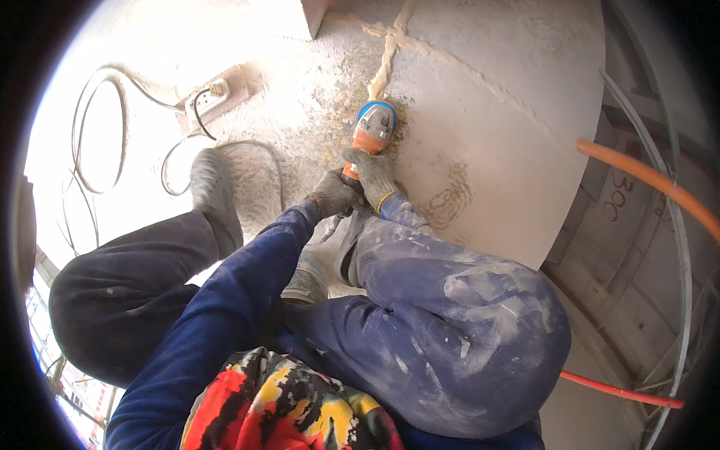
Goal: The person sits on the floor and uses an angle grinder to grind a concrete surface, creating dust. The person maintains a steady grip on the tool and moves it along the surface to remove material.
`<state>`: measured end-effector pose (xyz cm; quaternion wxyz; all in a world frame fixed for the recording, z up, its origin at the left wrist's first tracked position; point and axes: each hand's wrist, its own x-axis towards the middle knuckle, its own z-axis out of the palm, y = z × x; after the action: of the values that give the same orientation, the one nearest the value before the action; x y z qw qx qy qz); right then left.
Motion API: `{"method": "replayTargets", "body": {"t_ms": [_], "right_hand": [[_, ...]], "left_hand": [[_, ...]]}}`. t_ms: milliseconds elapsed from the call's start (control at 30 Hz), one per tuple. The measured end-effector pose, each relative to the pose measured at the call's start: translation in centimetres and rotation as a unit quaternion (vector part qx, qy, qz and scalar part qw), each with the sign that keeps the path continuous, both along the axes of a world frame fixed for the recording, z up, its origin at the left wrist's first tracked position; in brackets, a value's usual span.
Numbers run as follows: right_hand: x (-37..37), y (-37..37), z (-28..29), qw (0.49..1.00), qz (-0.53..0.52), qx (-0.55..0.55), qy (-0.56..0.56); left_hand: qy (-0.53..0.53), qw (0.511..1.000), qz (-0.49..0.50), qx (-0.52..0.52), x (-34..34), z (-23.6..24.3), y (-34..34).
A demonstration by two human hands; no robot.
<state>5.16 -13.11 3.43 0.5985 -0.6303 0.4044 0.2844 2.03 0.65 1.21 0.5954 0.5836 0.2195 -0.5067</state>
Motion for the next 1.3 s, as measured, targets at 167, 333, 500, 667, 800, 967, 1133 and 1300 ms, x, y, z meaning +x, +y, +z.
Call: {"method": "replayTargets", "body": {"t_ms": [167, 333, 500, 667, 800, 967, 1133, 1300], "right_hand": [[-0.4, 0.0, -1.3, 0.999, -0.025, 0.0, -0.035], [0.0, -0.4, -2.7, 1.0, 0.026, -0.001, -0.001], [-0.1, -0.7, -2.4, 0.996, 0.084, -0.028, -0.006], [-0.6, -1.0, -2.4, 0.999, 0.016, -0.026, -0.029], [-0.6, -1.2, -2.6, 0.989, 0.079, -0.075, -0.096], [0.1, -0.7, -2.3, 0.995, 0.077, -0.054, -0.017], [0.5, -0.3, -1.6, 0.997, 0.041, -0.069, -0.021], [0.8, -0.3, -1.4, 0.997, 0.026, -0.067, 0.011]], "left_hand": [[-0.034, 0.999, -0.002, -0.013, 0.5, 0.6, -0.1], [-0.048, 0.998, 0.017, -0.039, 0.9, 0.5, 0.3], [-0.061, 0.996, 0.042, -0.05, 0.8, 0.9, 0.4], [-0.035, 0.998, -0.013, -0.048, 2.4, 0.7, 0.9], [-0.1, 0.994, 0.001, -0.05, 2.4, 0.4, 0.6], [-0.122, 0.989, 0.056, -0.059, 1.3, 0.4, 0.2], [-0.072, 0.996, 0.012, -0.059, 1.7, -0.4, 0.2], [-0.07, 0.996, 0.008, -0.055, 1.6, -0.6, -0.1]]}}
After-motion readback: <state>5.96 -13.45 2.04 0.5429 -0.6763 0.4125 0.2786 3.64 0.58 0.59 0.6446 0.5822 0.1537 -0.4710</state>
